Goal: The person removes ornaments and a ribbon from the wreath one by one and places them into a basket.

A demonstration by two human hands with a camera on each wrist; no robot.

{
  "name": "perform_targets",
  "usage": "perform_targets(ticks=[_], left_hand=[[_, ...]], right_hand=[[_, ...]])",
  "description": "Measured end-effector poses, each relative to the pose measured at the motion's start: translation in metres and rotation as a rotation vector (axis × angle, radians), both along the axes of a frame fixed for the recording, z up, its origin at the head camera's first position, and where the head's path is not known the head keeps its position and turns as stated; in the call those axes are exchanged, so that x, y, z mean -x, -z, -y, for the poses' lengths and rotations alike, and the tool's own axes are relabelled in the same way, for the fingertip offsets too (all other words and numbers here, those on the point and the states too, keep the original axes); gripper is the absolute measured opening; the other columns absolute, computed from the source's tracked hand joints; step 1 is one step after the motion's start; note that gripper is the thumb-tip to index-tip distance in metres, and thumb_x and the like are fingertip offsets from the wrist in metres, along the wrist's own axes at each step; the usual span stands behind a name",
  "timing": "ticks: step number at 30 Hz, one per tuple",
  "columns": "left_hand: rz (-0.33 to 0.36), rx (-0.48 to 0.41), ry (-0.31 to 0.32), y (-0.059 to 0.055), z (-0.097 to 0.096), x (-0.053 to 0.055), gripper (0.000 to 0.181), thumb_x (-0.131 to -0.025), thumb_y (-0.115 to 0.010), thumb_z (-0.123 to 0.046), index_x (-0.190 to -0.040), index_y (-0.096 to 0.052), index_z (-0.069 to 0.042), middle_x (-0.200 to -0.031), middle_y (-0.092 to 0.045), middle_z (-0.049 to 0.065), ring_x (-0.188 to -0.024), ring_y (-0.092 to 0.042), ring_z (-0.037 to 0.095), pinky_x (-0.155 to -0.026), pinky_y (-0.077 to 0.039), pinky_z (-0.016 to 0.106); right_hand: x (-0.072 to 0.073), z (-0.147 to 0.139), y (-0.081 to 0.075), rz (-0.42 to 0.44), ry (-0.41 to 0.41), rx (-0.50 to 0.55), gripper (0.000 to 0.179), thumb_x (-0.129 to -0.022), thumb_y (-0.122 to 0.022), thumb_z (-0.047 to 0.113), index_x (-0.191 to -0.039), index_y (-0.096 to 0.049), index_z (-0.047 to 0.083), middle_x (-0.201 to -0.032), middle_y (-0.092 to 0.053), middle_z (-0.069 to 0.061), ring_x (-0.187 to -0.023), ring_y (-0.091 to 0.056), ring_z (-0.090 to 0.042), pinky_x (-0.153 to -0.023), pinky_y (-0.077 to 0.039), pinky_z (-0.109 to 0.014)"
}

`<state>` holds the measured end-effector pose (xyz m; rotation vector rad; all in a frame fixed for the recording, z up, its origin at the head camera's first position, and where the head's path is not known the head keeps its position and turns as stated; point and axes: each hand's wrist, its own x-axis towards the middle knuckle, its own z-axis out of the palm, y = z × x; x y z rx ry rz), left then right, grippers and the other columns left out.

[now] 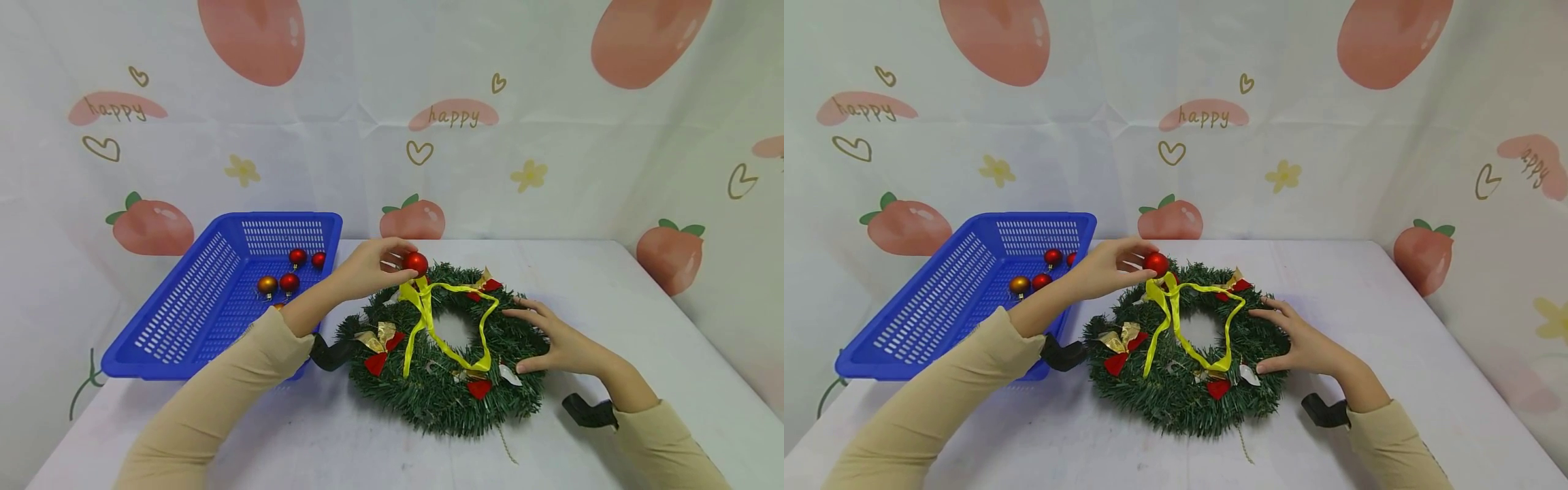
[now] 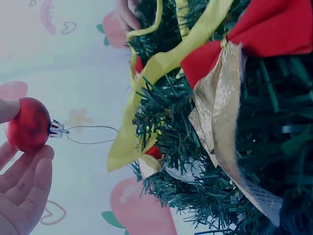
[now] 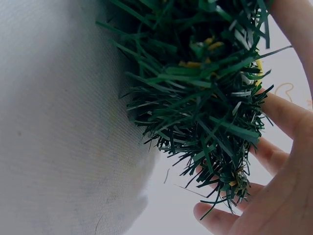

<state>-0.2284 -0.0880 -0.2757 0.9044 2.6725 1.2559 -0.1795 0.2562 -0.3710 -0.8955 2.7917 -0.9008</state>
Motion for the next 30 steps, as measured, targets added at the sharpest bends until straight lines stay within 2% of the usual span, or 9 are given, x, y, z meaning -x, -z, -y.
perform_targets(ticks=[5,16,20,26,30], left_hand=[[-0.013,-0.030,0.029,-0.001,0.004,-0.007,0.037,-0.086,-0.067,-0.015,-0.119,-0.058,-0.004,-0.112,-0.064,0.014,-0.098,-0.067,0.025,-0.084,-0.056,0.031],[0.058,-0.109,0.053,-0.001,0.016,-0.019,0.037,-0.087,-0.064,-0.010,-0.122,-0.055,-0.002,-0.116,-0.060,0.016,-0.095,-0.068,0.026,-0.085,-0.055,0.032],[0.070,-0.105,0.043,-0.002,0.020,-0.023,0.037,-0.088,-0.063,-0.012,-0.123,-0.054,-0.004,-0.119,-0.059,0.015,-0.095,-0.068,0.024,-0.086,-0.055,0.033],[0.086,-0.096,-0.007,-0.005,0.026,-0.027,0.038,-0.088,-0.064,-0.015,-0.124,-0.054,-0.009,-0.122,-0.059,0.010,-0.096,-0.067,0.021,-0.087,-0.055,0.033],[0.068,-0.092,-0.020,-0.007,0.030,-0.030,0.040,-0.088,-0.063,-0.014,-0.126,-0.052,-0.007,-0.125,-0.058,0.012,-0.095,-0.067,0.022,-0.085,-0.055,0.034]], right_hand=[[0.000,0.000,0.001,0.003,0.002,0.000,0.082,-0.069,-0.081,0.032,-0.137,-0.042,0.011,-0.146,-0.022,-0.026,-0.128,-0.028,-0.052,-0.087,-0.037,-0.070],[0.000,0.000,0.001,-0.001,-0.001,0.000,0.082,-0.069,-0.081,0.032,-0.137,-0.041,0.010,-0.146,-0.022,-0.027,-0.128,-0.028,-0.053,-0.087,-0.037,-0.070],[0.000,-0.001,0.001,0.005,0.001,0.000,0.082,-0.069,-0.081,0.032,-0.138,-0.041,0.011,-0.146,-0.022,-0.027,-0.128,-0.028,-0.053,-0.087,-0.037,-0.070],[0.000,-0.001,0.001,0.009,0.007,-0.005,0.082,-0.069,-0.081,0.032,-0.138,-0.041,0.012,-0.146,-0.021,-0.026,-0.128,-0.028,-0.053,-0.087,-0.037,-0.070],[0.000,0.000,0.000,0.005,0.009,-0.009,0.082,-0.069,-0.081,0.033,-0.137,-0.042,0.011,-0.146,-0.022,-0.026,-0.128,-0.028,-0.053,-0.087,-0.037,-0.070]])
